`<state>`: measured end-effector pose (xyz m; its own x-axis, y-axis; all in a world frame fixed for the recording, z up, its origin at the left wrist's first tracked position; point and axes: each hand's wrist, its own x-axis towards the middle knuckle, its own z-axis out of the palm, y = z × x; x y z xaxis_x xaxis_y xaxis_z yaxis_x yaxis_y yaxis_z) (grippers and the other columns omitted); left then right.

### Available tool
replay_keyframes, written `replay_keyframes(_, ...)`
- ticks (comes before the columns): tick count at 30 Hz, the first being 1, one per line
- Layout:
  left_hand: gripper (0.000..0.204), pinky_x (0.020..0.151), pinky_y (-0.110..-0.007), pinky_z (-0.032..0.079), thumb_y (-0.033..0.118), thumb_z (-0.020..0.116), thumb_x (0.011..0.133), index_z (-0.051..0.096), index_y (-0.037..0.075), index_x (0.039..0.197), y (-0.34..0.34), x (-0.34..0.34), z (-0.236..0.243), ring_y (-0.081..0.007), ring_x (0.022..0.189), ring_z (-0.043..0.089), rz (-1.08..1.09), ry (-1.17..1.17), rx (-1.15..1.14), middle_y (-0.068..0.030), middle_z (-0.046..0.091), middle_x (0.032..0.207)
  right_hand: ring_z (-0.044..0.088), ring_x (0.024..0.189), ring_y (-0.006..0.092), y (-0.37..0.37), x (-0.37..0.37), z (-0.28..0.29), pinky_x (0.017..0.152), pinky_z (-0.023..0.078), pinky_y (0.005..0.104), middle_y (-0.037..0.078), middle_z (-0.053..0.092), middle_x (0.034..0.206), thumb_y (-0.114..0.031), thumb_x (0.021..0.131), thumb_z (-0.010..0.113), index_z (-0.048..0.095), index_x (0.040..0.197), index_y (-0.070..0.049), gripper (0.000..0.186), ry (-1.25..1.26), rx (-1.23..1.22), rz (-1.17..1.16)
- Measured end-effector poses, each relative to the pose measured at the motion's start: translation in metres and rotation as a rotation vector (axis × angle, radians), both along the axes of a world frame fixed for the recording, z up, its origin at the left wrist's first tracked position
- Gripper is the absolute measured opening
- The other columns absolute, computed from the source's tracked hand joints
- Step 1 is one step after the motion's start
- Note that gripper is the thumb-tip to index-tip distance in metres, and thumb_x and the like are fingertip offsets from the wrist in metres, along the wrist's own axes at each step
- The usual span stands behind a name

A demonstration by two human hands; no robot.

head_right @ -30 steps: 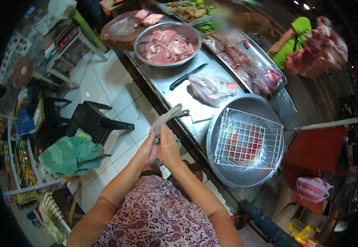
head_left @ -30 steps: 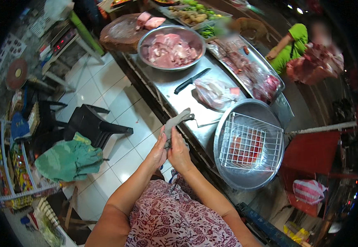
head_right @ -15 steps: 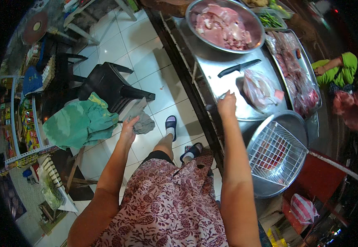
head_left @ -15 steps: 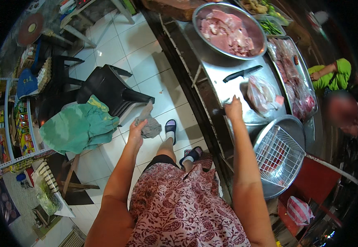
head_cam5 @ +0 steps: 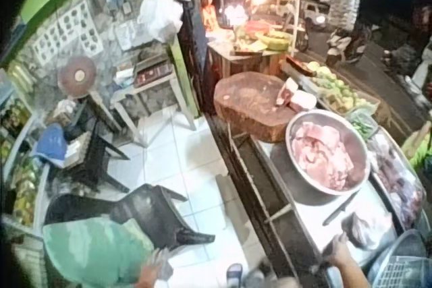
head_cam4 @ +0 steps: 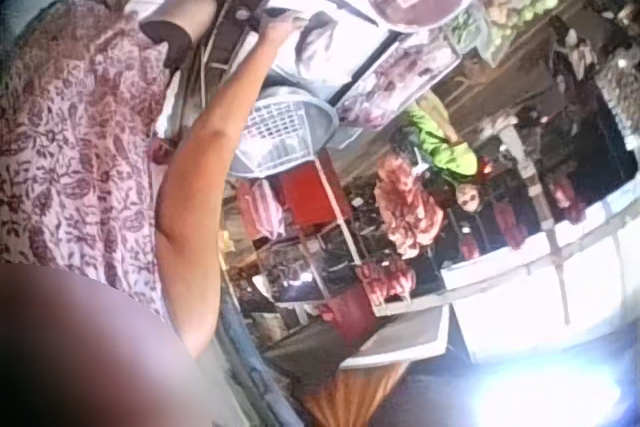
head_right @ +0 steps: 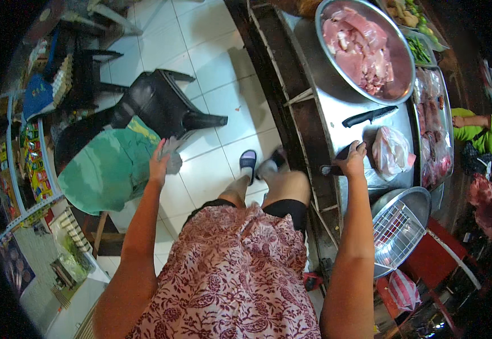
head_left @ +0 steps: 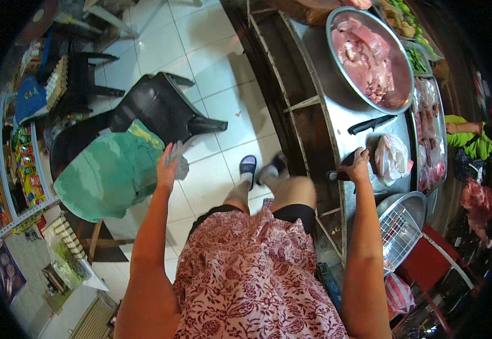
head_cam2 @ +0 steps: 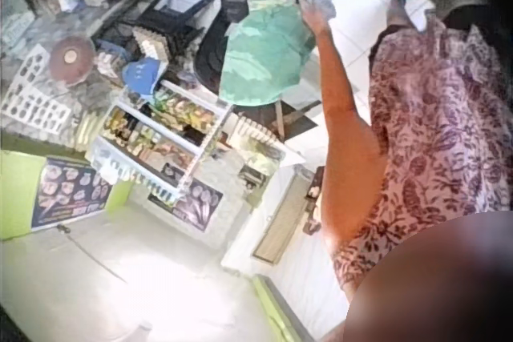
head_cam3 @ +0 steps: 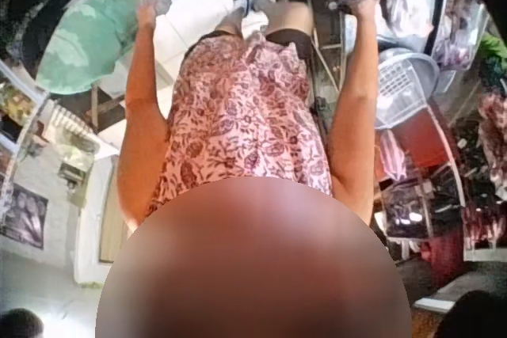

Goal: The person cuts raw meat into smaller pieces using a cleaver on a wooden cutting board, places the pieces into a metal bowl, and packs some into a plastic bag. The person also wipes the cutting board with a cloth and interacts with a customer.

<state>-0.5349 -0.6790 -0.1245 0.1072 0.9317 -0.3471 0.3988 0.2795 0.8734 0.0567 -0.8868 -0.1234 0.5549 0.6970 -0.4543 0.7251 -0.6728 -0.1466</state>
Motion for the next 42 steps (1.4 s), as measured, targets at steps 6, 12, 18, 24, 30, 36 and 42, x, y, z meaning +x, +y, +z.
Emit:
replay_keyframes(6,0.053,0.104,-0.032,0.041,-0.01,0.059,0.077,0.06,0.006,0.128,0.003,-0.027,-0.071,-0.0236,0.119,0.057,-0.062,0.317,0.168,-0.0112,0.062,0.127,0.048,0.112,0.0511,0.002,0.004,-0.001,0.097,0.043,0.0502,0.033,0.043,0.123,-0.022,0.054,0.091,0.036,0.125,0.01,0.095,-0.045,0.068,0.123)
replay_keyframes(12,0.047,0.102,-0.037,0.044,0.002,0.064,0.076,0.061,0.01,0.123,-0.042,-0.055,-0.134,-0.0333,0.116,0.058,0.016,0.451,0.105,-0.0145,0.06,0.125,0.045,0.12,0.0533,0.008,0.007,0.0,0.102,0.042,0.0458,0.04,0.039,0.131,-0.018,0.054,0.09,0.036,0.132,0.014,0.1,-0.063,-0.001,0.135)
replay_keyframes(18,0.049,0.099,-0.039,0.046,0.004,0.065,0.078,0.059,0.01,0.125,-0.053,-0.035,-0.167,-0.0353,0.113,0.059,0.083,0.502,-0.022,-0.0149,0.06,0.126,0.042,0.125,0.0535,0.012,0.002,0.005,0.105,0.039,0.0459,0.044,0.038,0.133,-0.018,0.055,0.09,0.038,0.127,0.019,0.096,-0.099,-0.044,0.168)
replay_keyframes(24,0.057,0.106,-0.042,0.039,0.01,0.063,0.081,0.052,0.014,0.136,-0.067,0.009,-0.171,-0.036,0.125,0.048,-0.397,0.634,-0.199,-0.0164,0.052,0.138,0.039,0.13,0.0523,0.019,-0.005,0.015,0.109,0.037,0.0434,0.045,0.033,0.137,-0.015,0.057,0.09,0.035,0.132,0.021,0.1,-0.007,-0.065,0.109)
replay_keyframes(30,0.063,0.101,-0.045,0.044,0.007,0.061,0.079,0.05,0.018,0.14,-0.098,0.01,-0.161,-0.039,0.121,0.046,-0.668,0.83,-0.37,-0.0153,0.044,0.145,0.035,0.134,0.0507,0.017,-0.008,0.014,0.112,0.033,0.0409,0.043,0.029,0.142,-0.018,0.057,0.089,0.031,0.137,0.02,0.106,-0.087,-0.077,0.094)
replay_keyframes(36,0.043,0.095,-0.043,0.05,0.009,0.054,0.084,0.06,0.015,0.127,-0.095,-0.002,-0.114,-0.0371,0.113,0.052,-1.199,1.018,-0.348,-0.0118,0.053,0.131,0.033,0.134,0.0525,0.015,-0.004,0.009,0.113,0.032,0.0431,0.044,0.027,0.143,-0.017,0.053,0.091,0.032,0.136,0.02,0.108,-0.089,-0.062,0.079)
replay_keyframes(42,0.04,0.087,-0.044,0.051,0.016,0.057,0.085,0.06,0.014,0.124,-0.06,0.0,-0.104,-0.0379,0.105,0.056,-0.62,1.152,-0.158,-0.0131,0.057,0.121,0.034,0.133,0.0528,0.023,-0.01,0.014,0.112,0.033,0.0444,0.045,0.028,0.142,-0.014,0.052,0.091,0.033,0.134,0.021,0.106,-0.067,-0.051,0.046)
